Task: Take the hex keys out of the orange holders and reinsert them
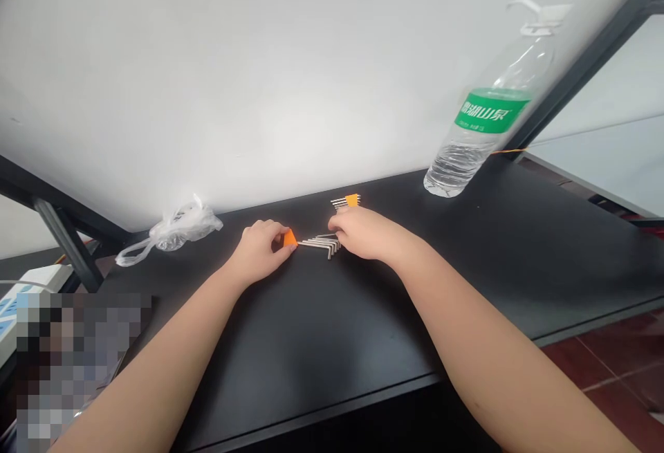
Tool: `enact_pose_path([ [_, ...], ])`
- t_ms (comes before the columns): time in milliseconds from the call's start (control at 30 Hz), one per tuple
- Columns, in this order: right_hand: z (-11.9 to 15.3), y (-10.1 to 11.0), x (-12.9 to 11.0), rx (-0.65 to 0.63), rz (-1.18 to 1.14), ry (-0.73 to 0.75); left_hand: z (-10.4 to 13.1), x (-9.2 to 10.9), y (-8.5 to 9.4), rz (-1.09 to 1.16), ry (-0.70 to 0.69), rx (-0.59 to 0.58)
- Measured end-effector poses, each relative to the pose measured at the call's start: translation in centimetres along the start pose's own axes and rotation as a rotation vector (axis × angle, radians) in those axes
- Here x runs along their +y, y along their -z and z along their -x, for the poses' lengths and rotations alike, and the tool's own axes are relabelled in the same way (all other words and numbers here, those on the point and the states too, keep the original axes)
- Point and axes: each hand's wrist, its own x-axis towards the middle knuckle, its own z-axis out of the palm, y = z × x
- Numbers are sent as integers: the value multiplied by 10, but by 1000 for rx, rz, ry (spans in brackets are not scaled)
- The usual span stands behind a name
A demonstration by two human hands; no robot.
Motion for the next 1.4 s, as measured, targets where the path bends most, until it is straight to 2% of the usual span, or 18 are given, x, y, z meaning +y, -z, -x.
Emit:
enact_pose_path([
  [300,4,2,11,-79,-29,5,1,-3,-2,28,-22,21],
  [500,7,5,5,-126,-28,-11,0,-3,-2,15,-22,16],
  [867,4,8,-9,-115,-42,-96,0,-1,-1,-4,-7,-2],
  [1100,-3,-11,-15,-65,-13,-135,1,-1,-1,52,30,8],
  [1233,-6,-18,-13,-32,-14,-117,0,0,1,102,61,-4],
  [1400,-9,-16,-3,-31,-29,-99,-1,0,1,114,78,-14],
])
